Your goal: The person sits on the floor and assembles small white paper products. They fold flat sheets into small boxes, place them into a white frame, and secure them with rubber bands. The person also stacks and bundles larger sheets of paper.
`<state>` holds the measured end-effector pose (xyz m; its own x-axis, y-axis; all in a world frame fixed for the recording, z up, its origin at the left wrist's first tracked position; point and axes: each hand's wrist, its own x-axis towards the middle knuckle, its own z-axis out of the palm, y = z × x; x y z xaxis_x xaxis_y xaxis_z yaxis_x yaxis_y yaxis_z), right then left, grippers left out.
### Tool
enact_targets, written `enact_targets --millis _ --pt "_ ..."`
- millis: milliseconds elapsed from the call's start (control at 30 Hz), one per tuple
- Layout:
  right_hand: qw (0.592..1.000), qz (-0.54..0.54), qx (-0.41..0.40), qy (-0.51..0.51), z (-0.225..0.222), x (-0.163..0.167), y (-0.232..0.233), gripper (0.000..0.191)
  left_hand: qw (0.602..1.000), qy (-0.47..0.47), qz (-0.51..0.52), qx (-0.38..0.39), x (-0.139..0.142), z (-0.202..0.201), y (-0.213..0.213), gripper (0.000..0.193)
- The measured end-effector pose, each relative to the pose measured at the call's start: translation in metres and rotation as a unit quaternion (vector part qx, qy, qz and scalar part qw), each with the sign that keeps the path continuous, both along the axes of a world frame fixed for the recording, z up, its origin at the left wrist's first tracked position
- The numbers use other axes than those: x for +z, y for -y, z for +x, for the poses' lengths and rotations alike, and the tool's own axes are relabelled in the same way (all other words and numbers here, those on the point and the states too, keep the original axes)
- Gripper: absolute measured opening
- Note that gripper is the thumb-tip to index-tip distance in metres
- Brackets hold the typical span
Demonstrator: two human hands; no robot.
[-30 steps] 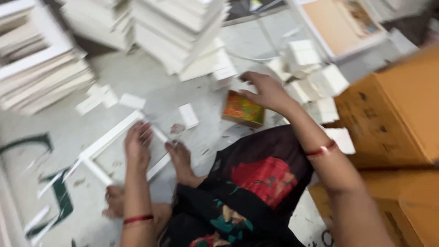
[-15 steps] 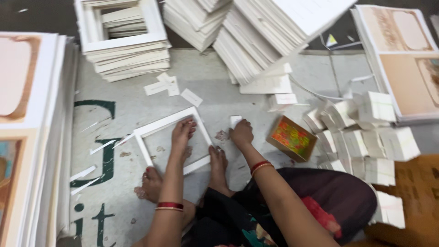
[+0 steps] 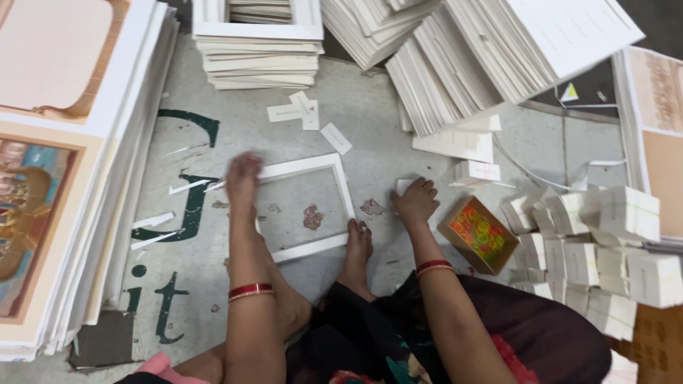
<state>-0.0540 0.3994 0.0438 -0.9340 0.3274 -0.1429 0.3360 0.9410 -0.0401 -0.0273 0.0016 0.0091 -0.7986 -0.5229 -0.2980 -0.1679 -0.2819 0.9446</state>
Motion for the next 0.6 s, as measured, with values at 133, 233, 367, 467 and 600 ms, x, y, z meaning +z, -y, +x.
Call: enact_targets --millis 133,233,367,467,600 --pt "0.963 -0.140 0.187 -0.136 -0.047 -0.022 0.028 0.066 0.976 -0.071 -0.164 0.124 0.005 -0.027 0.034 0.022" --pt "0.910 -0.208 0.326 -0.148 -0.093 -0.037 0.077 0.055 0.971 -0.024 -0.238 0.010 0.011 -0.056 0.017 0.021" --pt "0.952 -0.170 0.249 -0.049 -0.124 -0.033 0.138 0.061 0.905 0.051 -0.385 -0.172 0.017 -0.100 -0.004 0.035" --pt "0.971 -0.120 0.207 -0.025 -0.129 -0.017 0.165 0.068 0.818 0.058 -0.523 -0.232 0.016 -0.130 -0.008 0.049" --pt "0.974 -0.187 0.071 0.104 -0.141 0.002 0.172 0.070 0.751 0.048 -0.611 -0.245 0.015 -0.162 -0.011 0.070"
